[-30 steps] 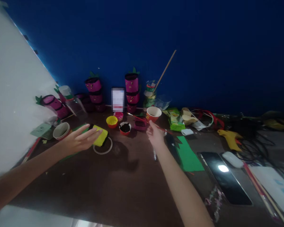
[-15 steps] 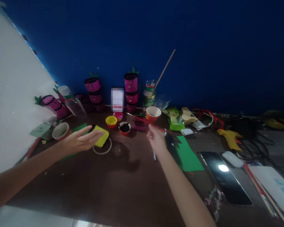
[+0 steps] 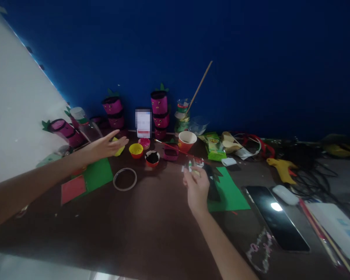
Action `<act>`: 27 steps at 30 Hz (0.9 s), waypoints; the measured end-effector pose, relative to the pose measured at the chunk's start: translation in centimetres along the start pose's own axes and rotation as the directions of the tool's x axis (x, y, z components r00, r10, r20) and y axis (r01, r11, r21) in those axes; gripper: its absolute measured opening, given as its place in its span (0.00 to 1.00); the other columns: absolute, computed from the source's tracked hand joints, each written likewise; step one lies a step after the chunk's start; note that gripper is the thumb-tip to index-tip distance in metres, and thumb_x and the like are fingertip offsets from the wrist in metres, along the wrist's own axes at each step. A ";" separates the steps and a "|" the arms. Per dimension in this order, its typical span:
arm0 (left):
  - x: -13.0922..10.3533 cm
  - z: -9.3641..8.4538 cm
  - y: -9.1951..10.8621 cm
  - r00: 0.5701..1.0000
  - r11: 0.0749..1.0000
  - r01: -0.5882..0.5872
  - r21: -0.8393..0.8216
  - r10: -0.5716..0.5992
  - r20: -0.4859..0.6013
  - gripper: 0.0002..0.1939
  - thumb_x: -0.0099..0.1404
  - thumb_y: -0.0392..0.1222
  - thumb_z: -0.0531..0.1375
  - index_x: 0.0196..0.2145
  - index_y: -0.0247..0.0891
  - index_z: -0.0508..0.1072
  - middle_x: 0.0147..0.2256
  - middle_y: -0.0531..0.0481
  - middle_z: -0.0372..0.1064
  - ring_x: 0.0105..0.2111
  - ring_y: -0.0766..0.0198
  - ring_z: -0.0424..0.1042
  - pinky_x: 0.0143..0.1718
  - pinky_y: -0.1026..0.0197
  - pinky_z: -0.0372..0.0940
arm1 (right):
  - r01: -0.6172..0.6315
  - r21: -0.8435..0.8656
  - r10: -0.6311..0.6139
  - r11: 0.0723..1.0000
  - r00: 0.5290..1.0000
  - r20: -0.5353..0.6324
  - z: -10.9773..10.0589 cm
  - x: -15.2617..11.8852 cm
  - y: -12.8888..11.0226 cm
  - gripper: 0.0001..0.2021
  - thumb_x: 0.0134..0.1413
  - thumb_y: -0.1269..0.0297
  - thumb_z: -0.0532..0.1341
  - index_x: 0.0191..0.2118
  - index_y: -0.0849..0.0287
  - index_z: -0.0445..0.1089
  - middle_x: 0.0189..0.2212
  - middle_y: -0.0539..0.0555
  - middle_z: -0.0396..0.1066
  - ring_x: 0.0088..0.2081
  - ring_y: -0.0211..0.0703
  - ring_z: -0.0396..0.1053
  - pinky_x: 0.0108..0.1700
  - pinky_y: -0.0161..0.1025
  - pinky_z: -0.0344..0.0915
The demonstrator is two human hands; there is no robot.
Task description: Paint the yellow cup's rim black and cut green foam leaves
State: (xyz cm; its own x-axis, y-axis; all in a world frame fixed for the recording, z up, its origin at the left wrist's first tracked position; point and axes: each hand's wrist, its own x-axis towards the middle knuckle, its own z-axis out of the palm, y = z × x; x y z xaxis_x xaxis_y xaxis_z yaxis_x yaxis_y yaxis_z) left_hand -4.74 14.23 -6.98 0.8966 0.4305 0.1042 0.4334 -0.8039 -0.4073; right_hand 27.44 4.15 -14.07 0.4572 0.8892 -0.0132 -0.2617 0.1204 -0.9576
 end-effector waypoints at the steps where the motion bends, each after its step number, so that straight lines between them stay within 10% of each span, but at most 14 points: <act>1: 0.5 0.9 0.0 1.000 1.000 0.012 -0.014 -0.012 0.008 0.32 0.54 0.18 0.46 0.52 0.41 0.66 0.56 0.49 0.60 0.59 0.61 0.53 0.64 0.46 0.42 | 0.018 -0.031 -0.017 0.999 1.000 0.009 0.0 -0.3 -0.1 0.17 0.38 0.62 0.69 0.33 0.58 0.62 0.16 0.41 0.61 0.17 0.29 0.57 0.18 0.27 0.54; 13: 2.6 2.8 -0.1 0.962 0.995 0.054 0.081 -0.074 0.262 0.30 0.54 0.21 0.48 0.52 0.41 0.67 0.55 0.48 0.61 0.59 0.60 0.53 0.64 0.44 0.36 | 0.082 -0.035 -0.083 0.996 0.996 -0.033 -0.7 -0.4 -1.3 0.17 0.40 0.61 0.67 0.34 0.58 0.60 0.16 0.42 0.63 0.17 0.29 0.57 0.19 0.26 0.54; 27: 2.7 4.4 0.3 0.983 0.945 0.182 -0.273 -0.167 0.080 0.32 0.51 0.22 0.47 0.50 0.45 0.68 0.49 0.46 0.66 0.56 0.57 0.59 0.62 0.40 0.37 | 0.092 -0.023 -0.093 0.995 0.996 -0.019 -0.9 -0.6 -1.4 0.17 0.42 0.62 0.67 0.36 0.56 0.59 0.15 0.41 0.62 0.17 0.30 0.57 0.19 0.27 0.54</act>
State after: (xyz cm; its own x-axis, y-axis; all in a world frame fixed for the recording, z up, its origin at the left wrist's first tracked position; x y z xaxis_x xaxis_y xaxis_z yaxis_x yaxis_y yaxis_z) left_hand -2.57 16.98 -10.75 0.8016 0.5898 0.0975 0.5978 -0.7928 -0.1184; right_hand 28.28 3.08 -12.97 0.4957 0.8656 0.0701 -0.1991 0.1918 -0.9610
